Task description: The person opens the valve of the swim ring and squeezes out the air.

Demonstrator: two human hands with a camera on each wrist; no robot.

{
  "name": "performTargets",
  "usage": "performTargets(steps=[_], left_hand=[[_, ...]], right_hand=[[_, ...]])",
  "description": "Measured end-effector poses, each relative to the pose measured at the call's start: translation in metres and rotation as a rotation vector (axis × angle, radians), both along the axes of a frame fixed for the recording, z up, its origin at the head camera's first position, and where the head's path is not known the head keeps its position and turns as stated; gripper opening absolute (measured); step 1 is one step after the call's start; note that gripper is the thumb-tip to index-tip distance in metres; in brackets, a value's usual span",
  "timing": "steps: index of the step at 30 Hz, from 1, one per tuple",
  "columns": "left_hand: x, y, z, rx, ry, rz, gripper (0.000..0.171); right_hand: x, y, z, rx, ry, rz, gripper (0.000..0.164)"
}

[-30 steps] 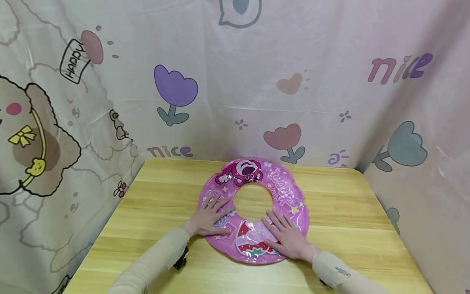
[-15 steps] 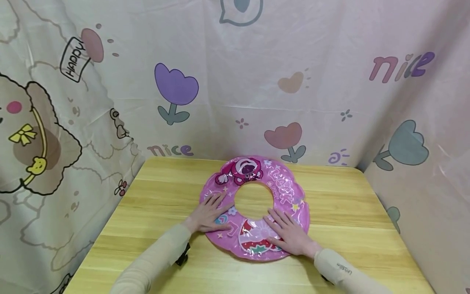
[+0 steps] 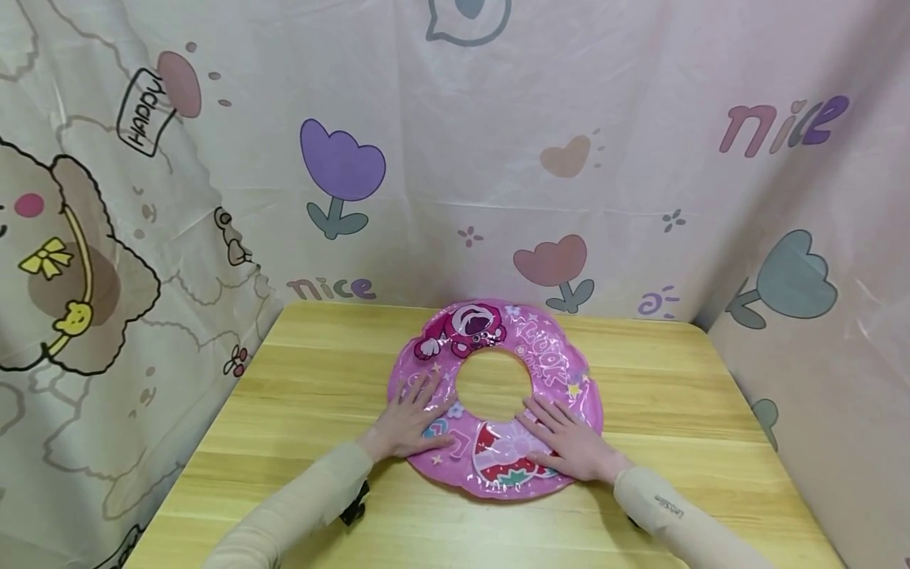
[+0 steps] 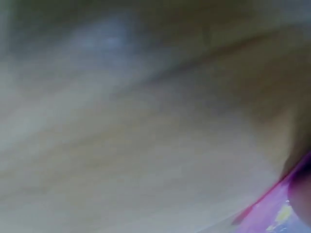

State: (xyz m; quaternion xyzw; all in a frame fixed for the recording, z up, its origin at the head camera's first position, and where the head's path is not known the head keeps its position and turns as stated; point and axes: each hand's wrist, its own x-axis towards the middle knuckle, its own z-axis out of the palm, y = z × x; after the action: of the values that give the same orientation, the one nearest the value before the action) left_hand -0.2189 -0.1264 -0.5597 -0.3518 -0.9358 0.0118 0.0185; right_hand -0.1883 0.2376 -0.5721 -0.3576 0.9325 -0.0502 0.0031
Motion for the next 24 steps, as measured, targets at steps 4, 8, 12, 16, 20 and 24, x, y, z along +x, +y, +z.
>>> performTargets(steps=[4, 8, 12, 16, 20, 24], left_hand=[[0.0, 0.004, 0.003, -0.086, 0.17, -0.242, 0.056], [0.0, 0.006, 0.003, -0.12, 0.182, -0.363, 0.052], [0.001, 0.006, 0.002, -0.128, 0.108, -0.394, 0.053], [0.003, 0.007, 0.001, -0.071, 0.036, -0.425, 0.061], [0.004, 0.006, -0.004, -0.036, -0.035, -0.395, 0.081], [0.002, 0.004, -0.008, -0.034, -0.046, -0.369, 0.09]], right_hand=[[0.006, -0.004, 0.002, 0.013, 0.08, 0.021, 0.064], [0.012, -0.009, 0.002, 0.016, 0.09, 0.068, 0.057], [0.017, -0.013, 0.003, 0.036, 0.078, 0.083, 0.056], [0.018, -0.015, 0.004, 0.068, 0.162, 0.114, 0.056], [0.018, -0.014, -0.001, 0.046, 0.185, 0.127, 0.063], [0.018, -0.012, -0.003, 0.012, 0.125, 0.112, 0.081]])
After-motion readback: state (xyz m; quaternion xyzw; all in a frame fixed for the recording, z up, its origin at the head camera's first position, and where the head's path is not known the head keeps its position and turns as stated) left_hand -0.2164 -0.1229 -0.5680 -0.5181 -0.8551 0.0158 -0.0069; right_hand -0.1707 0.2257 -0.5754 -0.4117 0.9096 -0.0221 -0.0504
